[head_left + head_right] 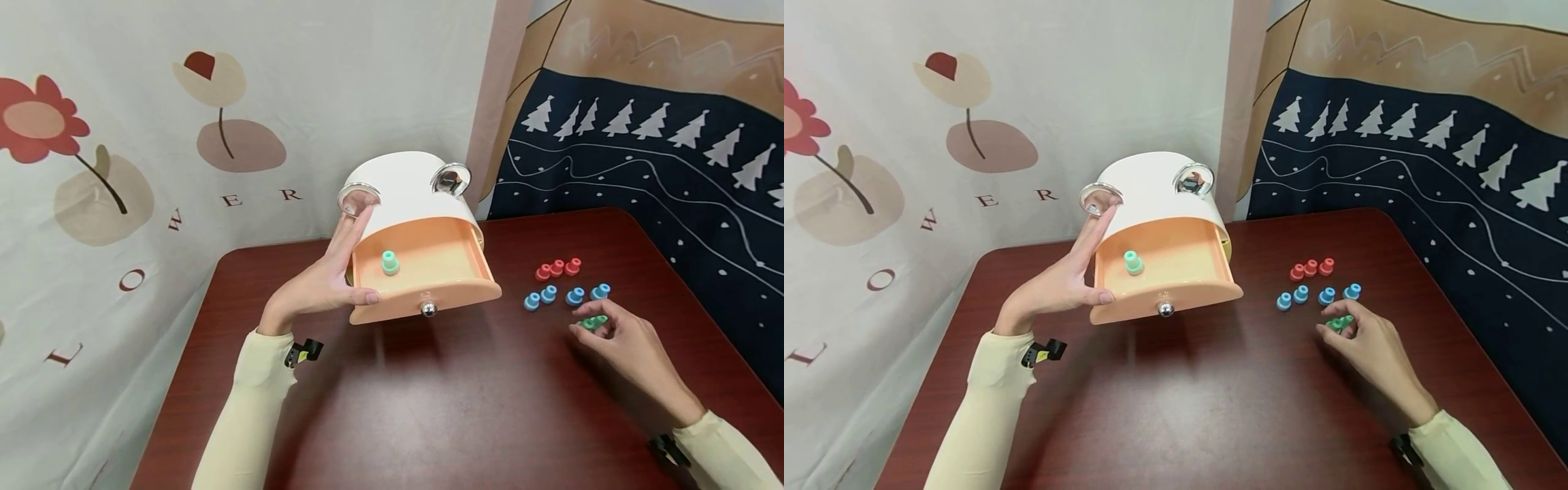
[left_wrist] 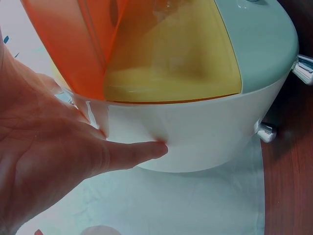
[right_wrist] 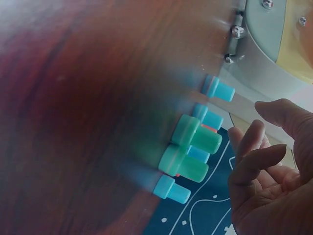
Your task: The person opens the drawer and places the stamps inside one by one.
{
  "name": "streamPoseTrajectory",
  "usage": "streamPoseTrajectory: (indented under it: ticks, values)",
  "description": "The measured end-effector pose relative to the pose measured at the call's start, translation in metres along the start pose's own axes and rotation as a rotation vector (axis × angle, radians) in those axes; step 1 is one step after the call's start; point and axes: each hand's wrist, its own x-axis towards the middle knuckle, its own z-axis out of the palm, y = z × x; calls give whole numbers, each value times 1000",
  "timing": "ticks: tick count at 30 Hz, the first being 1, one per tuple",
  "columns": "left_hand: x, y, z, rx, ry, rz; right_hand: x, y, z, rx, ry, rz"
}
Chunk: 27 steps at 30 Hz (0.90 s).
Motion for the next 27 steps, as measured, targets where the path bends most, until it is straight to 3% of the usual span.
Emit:
streamPoseTrajectory:
  ticks: [21, 27]
  values:
    - [3, -2, 0, 3, 13, 50, -4, 20, 2, -76, 75, -103]
    - [2, -3, 0, 9, 12, 46, -6, 20, 1, -78, 61, -87]
